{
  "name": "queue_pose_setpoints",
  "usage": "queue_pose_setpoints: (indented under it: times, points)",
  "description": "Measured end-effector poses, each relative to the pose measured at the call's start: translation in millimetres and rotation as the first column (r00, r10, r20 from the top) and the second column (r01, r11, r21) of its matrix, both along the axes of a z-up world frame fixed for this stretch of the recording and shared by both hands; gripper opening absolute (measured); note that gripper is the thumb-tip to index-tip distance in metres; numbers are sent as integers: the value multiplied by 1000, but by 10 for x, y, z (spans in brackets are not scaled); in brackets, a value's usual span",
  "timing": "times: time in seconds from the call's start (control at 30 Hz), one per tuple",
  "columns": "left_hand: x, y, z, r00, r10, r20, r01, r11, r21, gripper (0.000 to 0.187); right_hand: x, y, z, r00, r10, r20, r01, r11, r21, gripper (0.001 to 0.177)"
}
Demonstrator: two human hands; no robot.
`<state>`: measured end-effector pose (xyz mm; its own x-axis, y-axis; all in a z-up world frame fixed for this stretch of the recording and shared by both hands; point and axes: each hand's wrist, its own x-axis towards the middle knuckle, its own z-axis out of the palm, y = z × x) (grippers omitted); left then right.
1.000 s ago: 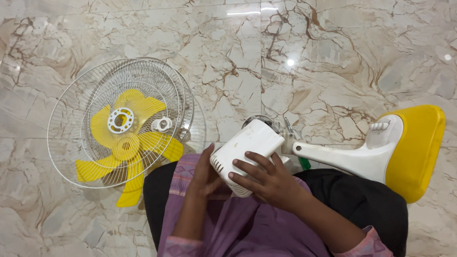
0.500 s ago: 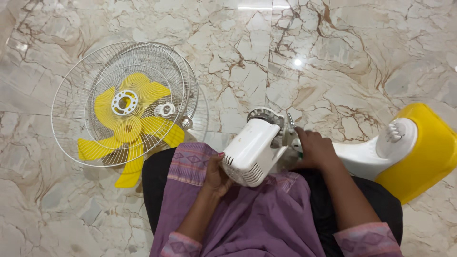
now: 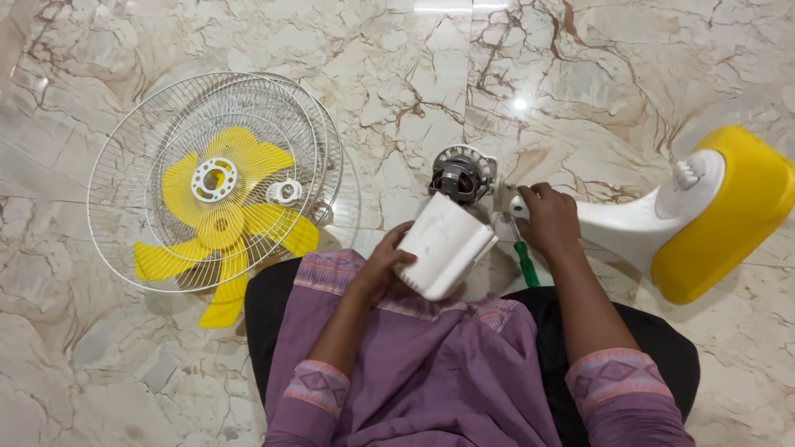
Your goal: The person disassembles a yellow and white pedestal fan. They remove the front grill, unscrew the central hub, detach the fan blades, and then use a screwdriver to remove the motor housing from the stand.
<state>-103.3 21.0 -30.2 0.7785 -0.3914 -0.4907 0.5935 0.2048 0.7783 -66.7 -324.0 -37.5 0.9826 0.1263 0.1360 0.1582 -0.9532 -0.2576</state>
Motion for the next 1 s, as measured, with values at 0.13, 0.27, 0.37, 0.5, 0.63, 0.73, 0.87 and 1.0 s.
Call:
queue_pose_setpoints:
  times: [0.13, 0.27, 0.37, 0.5, 0.63, 0.73, 0.87, 1.0]
  points:
    - [-66, -202, 1, 968, -210, 137, 139, 903, 406, 112, 28, 10, -62, 1000, -9, 12, 9, 1000, 3, 61]
    - [-80, -473, -24, 899, -334, 284, 101, 788, 608, 128, 31, 17, -82, 1000, -24, -18, 24, 1000, 3, 64]
    - [-52, -690, -28, 818, -400, 413, 41, 757, 652, 129, 24, 35, -77, 999, -37, -39, 37, 999, -1, 65]
    - [-90, -863, 20, 801, -422, 425, -40, 670, 742, 136, 22, 47, -56, 997, -54, -53, 55, 998, 3, 65]
    - [-199, -834, 53, 871, -337, 356, -28, 691, 722, 117, 31, 72, -40, 993, -73, -96, 73, 997, -4, 67]
    - [-285, -807, 46, 855, -333, 399, -102, 646, 757, 125, 30, 118, 32, 992, -80, -102, 80, 997, -5, 69]
    - [-368, -778, 42, 815, -338, 470, -188, 613, 768, 122, -22, 237, 219, 988, -126, -89, 124, 992, -27, 65]
    - [-458, -750, 93, 817, -298, 493, -241, 600, 763, 121, -142, 331, 432, 976, -113, -186, 142, 978, 152, 54]
